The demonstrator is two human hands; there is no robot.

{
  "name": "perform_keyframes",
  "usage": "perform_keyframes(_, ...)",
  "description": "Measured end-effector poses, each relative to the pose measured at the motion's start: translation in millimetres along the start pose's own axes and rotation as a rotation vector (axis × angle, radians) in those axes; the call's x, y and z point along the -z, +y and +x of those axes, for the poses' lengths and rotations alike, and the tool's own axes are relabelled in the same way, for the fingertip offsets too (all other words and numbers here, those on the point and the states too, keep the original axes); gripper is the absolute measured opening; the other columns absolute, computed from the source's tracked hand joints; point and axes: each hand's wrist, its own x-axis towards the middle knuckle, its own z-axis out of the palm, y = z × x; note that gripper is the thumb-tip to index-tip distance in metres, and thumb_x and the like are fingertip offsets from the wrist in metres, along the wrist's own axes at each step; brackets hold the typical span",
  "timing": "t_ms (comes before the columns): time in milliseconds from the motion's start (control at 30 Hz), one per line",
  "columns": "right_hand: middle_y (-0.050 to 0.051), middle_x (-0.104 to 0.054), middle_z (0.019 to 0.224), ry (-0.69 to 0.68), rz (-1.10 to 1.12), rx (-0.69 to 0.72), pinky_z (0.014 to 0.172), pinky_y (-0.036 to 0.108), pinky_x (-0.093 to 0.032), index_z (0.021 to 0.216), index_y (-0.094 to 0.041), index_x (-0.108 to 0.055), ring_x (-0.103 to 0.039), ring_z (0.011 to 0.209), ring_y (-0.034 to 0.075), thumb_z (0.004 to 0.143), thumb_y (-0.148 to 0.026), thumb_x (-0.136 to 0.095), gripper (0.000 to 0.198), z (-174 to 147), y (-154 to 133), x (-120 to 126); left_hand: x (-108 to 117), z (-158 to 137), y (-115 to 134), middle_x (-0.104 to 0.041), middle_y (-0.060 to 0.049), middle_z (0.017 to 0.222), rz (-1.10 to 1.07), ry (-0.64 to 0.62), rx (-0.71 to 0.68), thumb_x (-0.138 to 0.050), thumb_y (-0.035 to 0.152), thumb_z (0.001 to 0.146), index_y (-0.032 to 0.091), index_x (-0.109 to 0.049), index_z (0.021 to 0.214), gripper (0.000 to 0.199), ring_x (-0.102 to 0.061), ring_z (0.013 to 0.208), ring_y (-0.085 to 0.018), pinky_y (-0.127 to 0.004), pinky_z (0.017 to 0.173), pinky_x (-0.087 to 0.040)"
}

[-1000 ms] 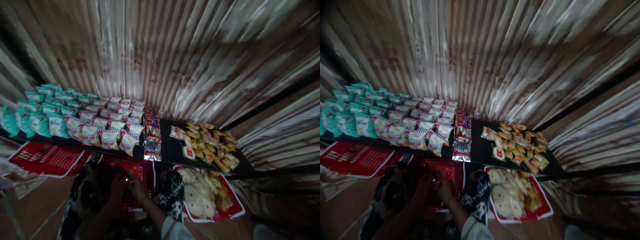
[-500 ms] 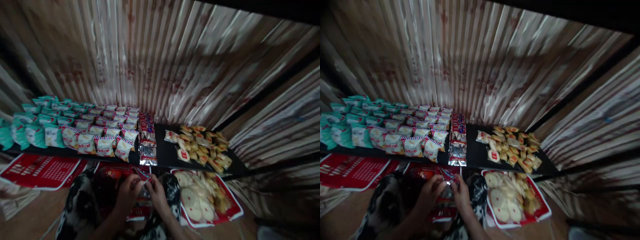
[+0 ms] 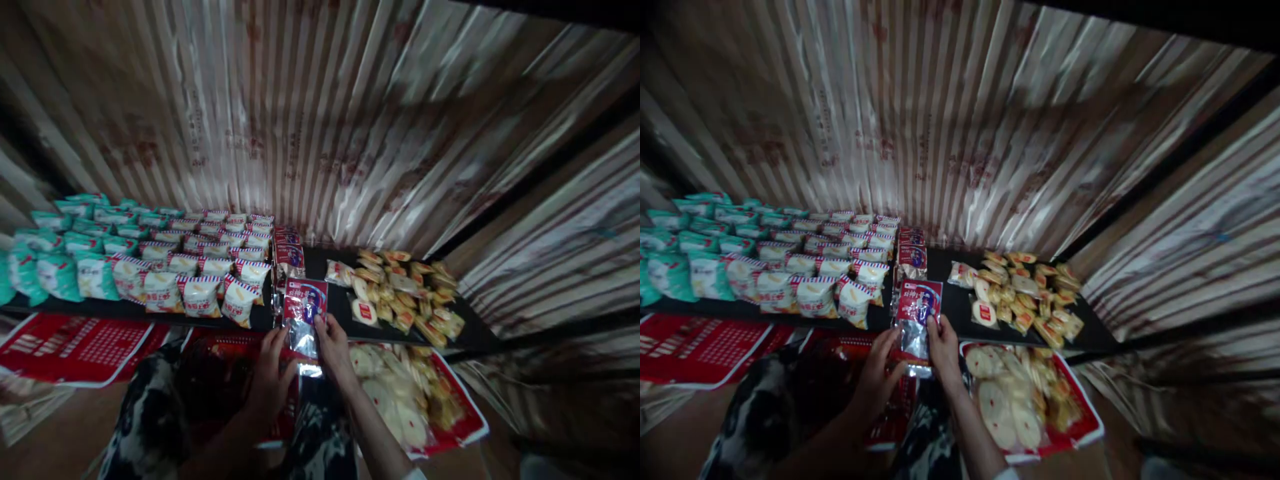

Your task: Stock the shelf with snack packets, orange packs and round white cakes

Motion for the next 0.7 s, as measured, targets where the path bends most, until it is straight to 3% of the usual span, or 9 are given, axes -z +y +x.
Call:
perform_keyframes(200,0.005,-0.066,0.078,0.015,-0.141,0.115,0.068,0.03,-0.047,0.086,-0.016,-0.063,-0.059,0.073,0.019,0.079,-0.052,-0.05,0.038,43.0,-2.9,-10.7,-24.3,33.9,-9.0,-0.049,-0.012,0.129,0.038,0.124,-0.047,-0.045,0.015,0.082,0.018,-0.051,0.126,0.044,-0.047,0.123,-0.024,-0.044,0.107,-0.036)
perform_keyframes(433,0.01,-0.068,0.104,0.039,-0.388,0.306,0.092,0.037,-0.043,0.098,-0.018,-0.069,-0.058,0.103,0.022,0.085,-0.039,-0.043,0.036,85.9,8.3,-29.3,-29.1,72.4,-17.9,-0.049,-0.015,0.128,0.136,0.194,-0.087,-0.045,0.011,0.079,0.013,-0.053,0.123,0.045,-0.048,0.122,-0.025,-0.045,0.105,-0.039)
perform_keyframes(700,0.011,-0.068,0.104,0.046,-0.414,0.263,0.089,0.035,-0.045,0.103,-0.015,-0.067,-0.06,0.099,0.022,0.086,-0.036,-0.038,0.039,102.9,15.1,-33.4,-36.4,82.1,-26.6,-0.05,-0.016,0.127,0.165,0.213,-0.112,-0.044,0.01,0.079,0.012,-0.054,0.122,0.044,-0.049,0.121,-0.025,-0.044,0.104,-0.04)
